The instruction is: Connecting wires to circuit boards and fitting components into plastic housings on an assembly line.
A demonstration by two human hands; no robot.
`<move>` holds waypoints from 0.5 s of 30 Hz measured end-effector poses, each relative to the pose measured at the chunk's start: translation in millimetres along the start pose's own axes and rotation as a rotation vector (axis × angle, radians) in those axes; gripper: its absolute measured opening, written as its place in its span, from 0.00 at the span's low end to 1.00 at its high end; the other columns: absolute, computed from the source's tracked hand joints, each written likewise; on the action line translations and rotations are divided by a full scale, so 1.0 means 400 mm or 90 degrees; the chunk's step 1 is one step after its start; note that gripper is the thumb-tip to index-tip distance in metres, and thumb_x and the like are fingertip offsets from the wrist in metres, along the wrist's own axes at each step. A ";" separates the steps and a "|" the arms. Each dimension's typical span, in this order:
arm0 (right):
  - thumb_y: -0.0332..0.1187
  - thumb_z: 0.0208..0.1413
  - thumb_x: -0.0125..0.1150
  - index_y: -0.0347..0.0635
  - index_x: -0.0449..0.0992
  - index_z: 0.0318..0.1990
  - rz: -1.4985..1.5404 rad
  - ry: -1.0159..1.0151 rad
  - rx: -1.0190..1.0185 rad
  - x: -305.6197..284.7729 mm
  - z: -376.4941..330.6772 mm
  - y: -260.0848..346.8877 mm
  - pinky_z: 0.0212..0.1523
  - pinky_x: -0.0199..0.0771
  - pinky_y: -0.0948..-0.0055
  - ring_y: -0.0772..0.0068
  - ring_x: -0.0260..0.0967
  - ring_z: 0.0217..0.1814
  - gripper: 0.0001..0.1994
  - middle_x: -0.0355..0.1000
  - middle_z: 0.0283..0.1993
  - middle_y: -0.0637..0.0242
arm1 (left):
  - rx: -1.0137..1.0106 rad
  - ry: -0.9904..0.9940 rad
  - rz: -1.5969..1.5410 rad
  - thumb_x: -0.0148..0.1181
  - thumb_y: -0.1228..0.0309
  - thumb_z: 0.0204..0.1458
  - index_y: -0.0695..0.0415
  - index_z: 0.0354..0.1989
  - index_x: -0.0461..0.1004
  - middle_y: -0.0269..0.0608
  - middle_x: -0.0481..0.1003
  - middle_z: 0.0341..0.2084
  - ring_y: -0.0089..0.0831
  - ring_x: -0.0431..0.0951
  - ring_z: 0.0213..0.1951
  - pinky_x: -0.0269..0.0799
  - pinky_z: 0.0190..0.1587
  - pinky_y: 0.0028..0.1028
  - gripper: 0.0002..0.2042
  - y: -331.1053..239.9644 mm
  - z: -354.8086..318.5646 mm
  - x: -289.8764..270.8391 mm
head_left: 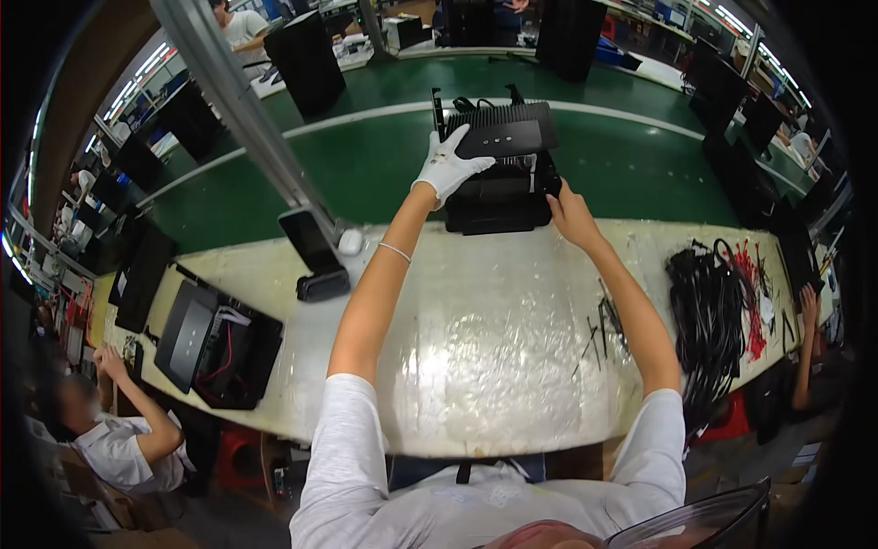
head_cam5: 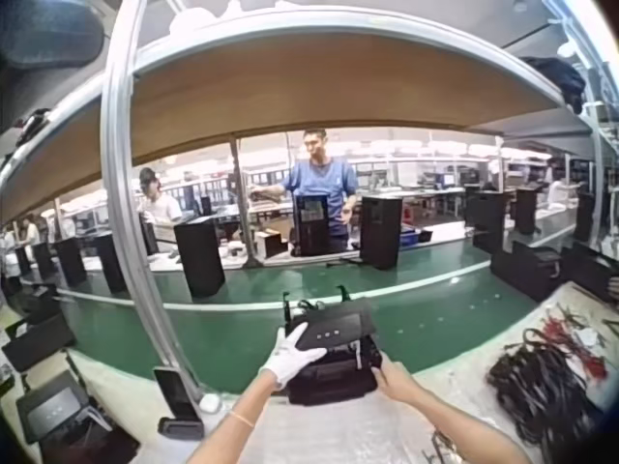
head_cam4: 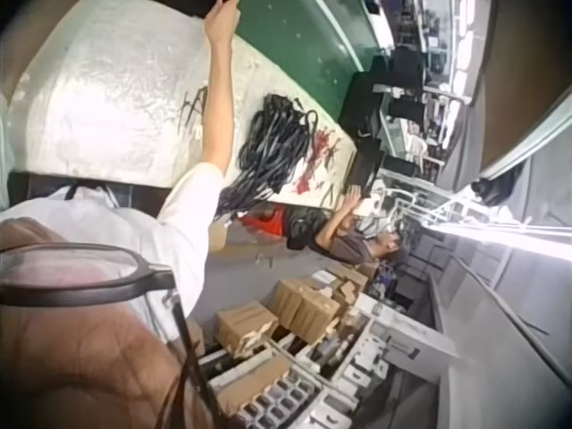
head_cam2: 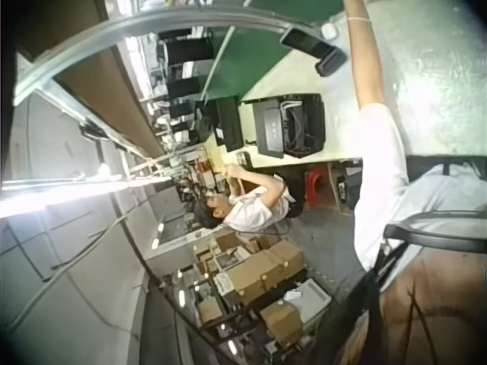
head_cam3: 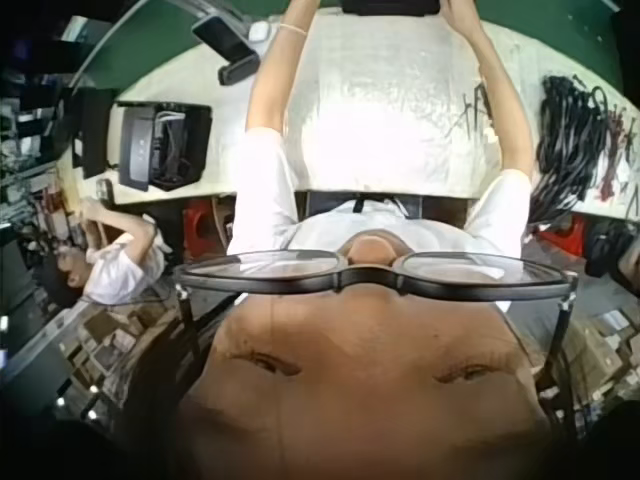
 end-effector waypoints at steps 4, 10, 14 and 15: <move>0.29 0.60 0.54 0.27 0.59 0.61 -0.076 -0.076 -0.071 0.019 0.062 -0.096 0.38 0.70 0.48 0.31 0.71 0.36 0.24 0.72 0.29 0.36 | -0.005 -0.002 0.020 0.70 0.48 0.42 0.42 0.71 0.56 0.67 0.40 0.70 0.56 0.49 0.71 0.54 0.69 0.38 0.45 0.020 0.099 0.032; 0.43 0.59 0.63 0.23 0.51 0.67 -0.190 -0.207 -0.126 -0.026 -0.018 0.009 0.73 0.43 0.59 0.42 0.43 0.76 0.40 0.49 0.72 0.38 | 0.080 -0.023 -0.037 0.72 0.50 0.39 0.57 0.71 0.50 0.66 0.40 0.70 0.54 0.46 0.72 0.50 0.71 0.37 0.51 -0.042 -0.051 -0.064; 0.26 0.57 0.62 0.31 0.53 0.68 -0.124 -0.223 -0.218 -0.103 -0.167 0.292 0.70 0.51 0.57 0.43 0.49 0.73 0.34 0.50 0.71 0.42 | 0.243 -0.269 0.295 0.61 0.63 0.52 0.69 0.69 0.49 0.64 0.48 0.69 0.53 0.50 0.70 0.47 0.71 0.38 0.40 -0.167 -0.388 -0.259; 0.26 0.56 0.62 0.32 0.53 0.68 -0.114 -0.164 -0.260 -0.075 -0.209 0.345 0.70 0.51 0.57 0.43 0.49 0.73 0.34 0.49 0.72 0.42 | 0.278 -0.340 0.331 0.58 0.67 0.52 0.70 0.68 0.51 0.64 0.50 0.68 0.53 0.51 0.70 0.46 0.71 0.39 0.37 -0.169 -0.497 -0.338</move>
Point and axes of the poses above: each hand's wrist, its own z-axis towards the middle knuckle, its own x-axis out of the palm, y = z × x, the point moved 7 cm from there along z, towards the middle knuckle
